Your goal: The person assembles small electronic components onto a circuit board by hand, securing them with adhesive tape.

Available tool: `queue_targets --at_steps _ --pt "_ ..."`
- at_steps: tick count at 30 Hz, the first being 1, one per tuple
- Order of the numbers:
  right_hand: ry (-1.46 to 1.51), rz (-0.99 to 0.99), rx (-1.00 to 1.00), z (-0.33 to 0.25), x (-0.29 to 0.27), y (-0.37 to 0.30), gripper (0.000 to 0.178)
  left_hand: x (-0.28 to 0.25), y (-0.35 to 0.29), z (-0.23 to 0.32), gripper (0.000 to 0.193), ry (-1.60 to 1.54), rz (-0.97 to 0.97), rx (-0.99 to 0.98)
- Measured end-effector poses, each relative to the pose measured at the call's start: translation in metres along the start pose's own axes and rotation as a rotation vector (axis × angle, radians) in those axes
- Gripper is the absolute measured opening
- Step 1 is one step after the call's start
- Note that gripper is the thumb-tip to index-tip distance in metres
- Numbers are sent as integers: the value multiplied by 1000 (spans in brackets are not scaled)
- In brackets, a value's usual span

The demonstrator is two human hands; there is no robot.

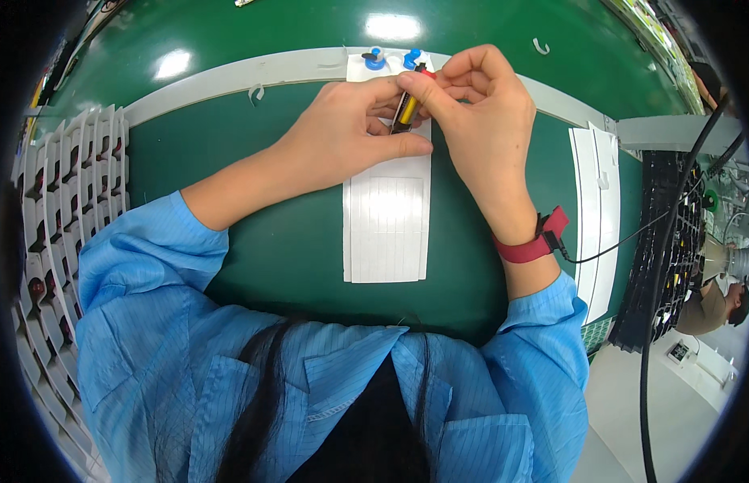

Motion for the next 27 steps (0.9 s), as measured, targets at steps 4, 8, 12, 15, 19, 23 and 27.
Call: queue_targets --at_steps 4,8,12,15,19,23,27 --pt "5 -2 10 -1 2 0 25 -3 0 -1 34 30 32 -49" --pt "-3 -49 -4 -3 -1 1 24 -4 -1 1 35 28 25 -41" --pt "-83 -134 27 -2 -9 6 23 -5 3 -9 30 -193 -93 -93" --pt "103 -260 135 3 -16 8 23 -6 9 -18 28 -407 -186 -152" --pt "178 -280 135 7 -17 6 24 -5 8 -15 30 -369 -213 -118" --pt "164 -195 83 3 -11 4 27 -7 7 -11 32 -392 -196 -74" --pt "115 -195 42 2 -5 1 33 -10 7 -15 31 -459 -132 -149"
Point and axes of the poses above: each hand's wrist, its own y-axis towards the middle knuckle, its own x-axis out of the palm, z = x × y, the point moved 3 cm from there along y, towards the middle knuckle, and after that the axes turned 7 degrees about -z, right-handed, at the moved point
